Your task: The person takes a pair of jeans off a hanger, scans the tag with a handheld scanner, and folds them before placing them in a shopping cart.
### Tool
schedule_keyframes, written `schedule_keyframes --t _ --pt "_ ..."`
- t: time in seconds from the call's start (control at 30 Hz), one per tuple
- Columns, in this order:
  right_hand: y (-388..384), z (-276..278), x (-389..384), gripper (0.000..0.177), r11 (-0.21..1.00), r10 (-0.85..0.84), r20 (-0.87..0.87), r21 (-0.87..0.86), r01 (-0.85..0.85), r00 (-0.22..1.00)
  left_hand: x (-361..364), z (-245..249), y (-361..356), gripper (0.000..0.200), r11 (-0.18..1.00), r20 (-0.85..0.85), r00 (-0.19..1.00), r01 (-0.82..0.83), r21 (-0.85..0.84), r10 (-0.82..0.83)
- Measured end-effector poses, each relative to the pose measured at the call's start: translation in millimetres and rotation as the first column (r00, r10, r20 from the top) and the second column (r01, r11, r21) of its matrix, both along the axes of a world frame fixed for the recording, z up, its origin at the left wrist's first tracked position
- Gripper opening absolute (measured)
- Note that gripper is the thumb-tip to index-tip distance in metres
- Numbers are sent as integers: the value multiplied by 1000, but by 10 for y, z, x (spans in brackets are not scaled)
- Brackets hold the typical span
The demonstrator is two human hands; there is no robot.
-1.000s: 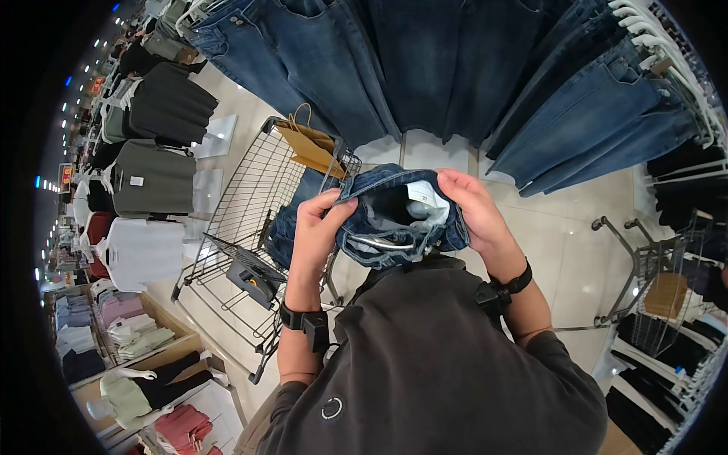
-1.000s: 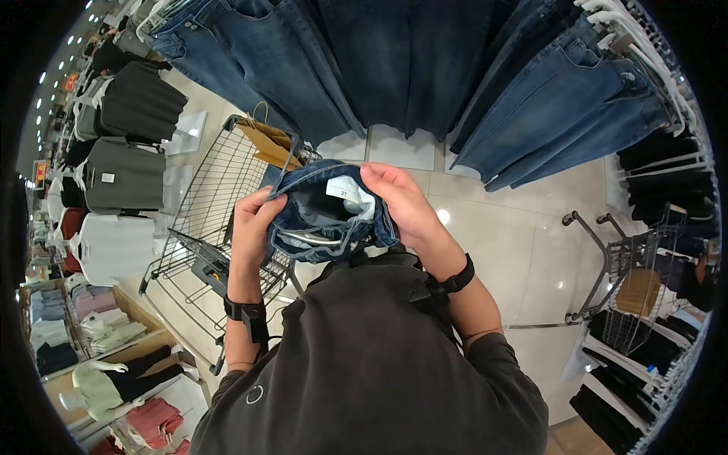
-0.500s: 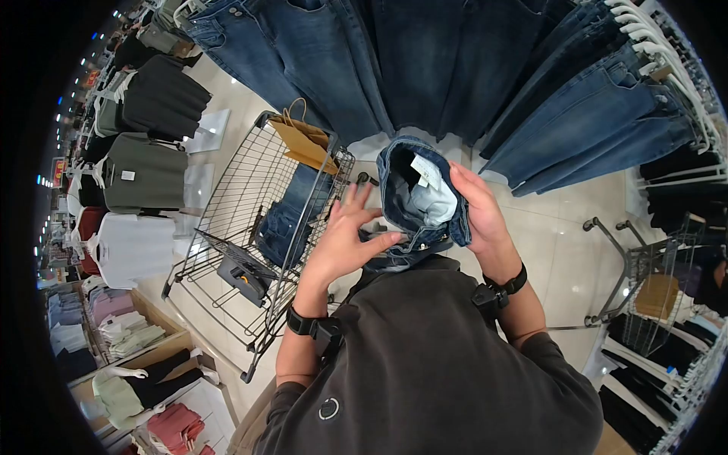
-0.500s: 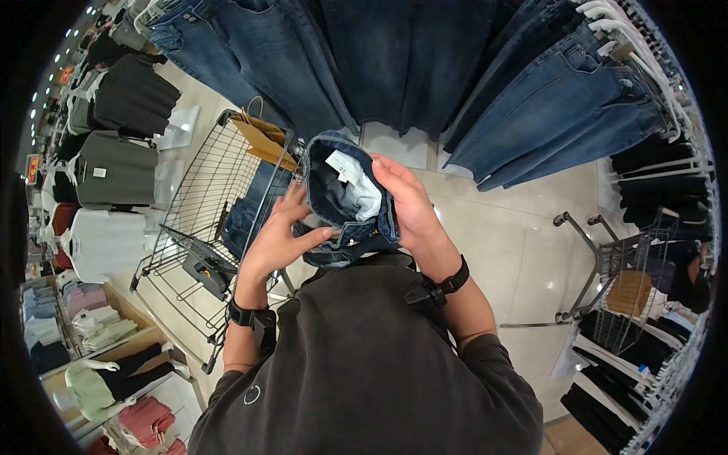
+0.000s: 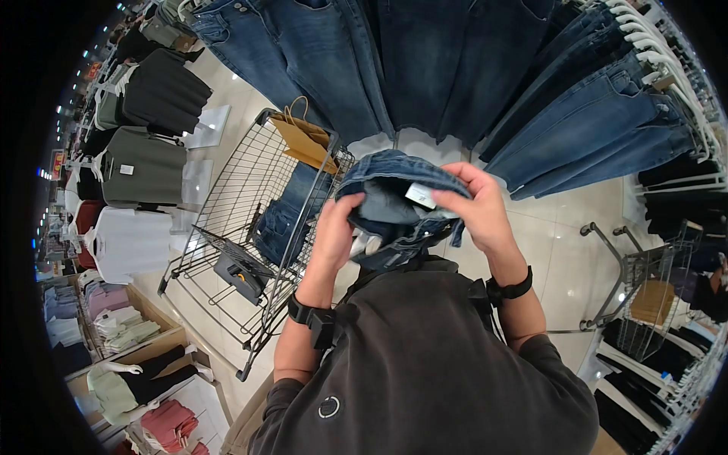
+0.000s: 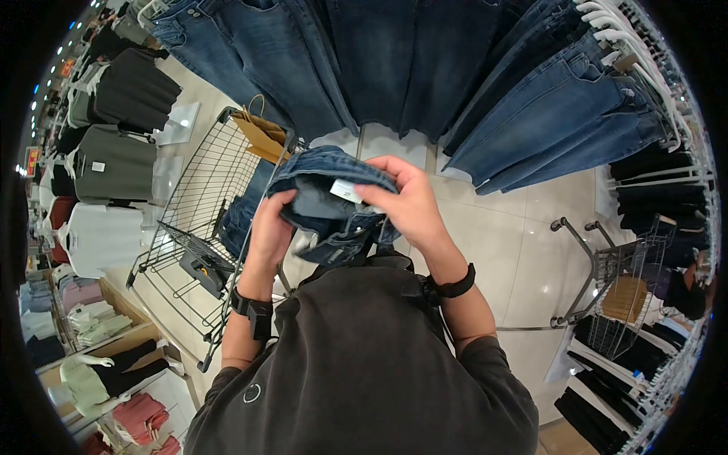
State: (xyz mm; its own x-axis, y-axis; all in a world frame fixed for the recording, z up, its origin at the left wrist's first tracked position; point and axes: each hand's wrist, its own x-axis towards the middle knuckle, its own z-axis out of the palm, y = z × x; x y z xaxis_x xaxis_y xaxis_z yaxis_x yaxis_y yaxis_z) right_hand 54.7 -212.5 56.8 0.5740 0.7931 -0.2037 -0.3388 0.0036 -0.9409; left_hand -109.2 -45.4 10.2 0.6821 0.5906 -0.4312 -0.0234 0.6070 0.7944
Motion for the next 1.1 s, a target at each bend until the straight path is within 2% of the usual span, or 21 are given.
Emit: schedule_keyframes --t 0.03,0.13,0.2,0.33,0.4,0.5,0.6,0.9,1.0,1.1 --pt "3 -45 14 20 995 -80 19 60 78 997 -21 9 50 19 1000 28 1000 9 21 -10" --pt "-76 -157 177 15 999 -44 186 -14 48 982 -70 181 142 21 990 47 993 100 95 -105" --pt "-79 -204 194 16 1000 -17 111 13 16 994 -84 252 210 21 976 20 984 174 133 -178" --pt "-19 -271 264 20 998 20 -49 60 -17 999 -64 324 329 23 962 4 967 253 99 -254" --pt "-12 -239 259 23 999 37 -164 36 -32 986 -50 378 358 24 961 3 966 255 105 -257" --pt "7 -251 245 24 995 76 -238 75 -60 968 -50 386 388 24 964 16 969 246 102 -248" --pt "32 -317 253 24 992 99 -282 109 -71 954 -54 378 389 24 965 23 970 240 106 -243" --pt "30 -324 227 22 987 129 -267 124 -99 955 -68 367 406 24 966 13 973 228 122 -231" --pt "29 -282 221 20 990 98 -224 119 -72 970 -54 413 341 24 963 20 971 233 131 -238" --pt "29 -425 309 30 997 55 153 -69 -44 987 -6 476 247 24 966 47 975 210 152 -219"
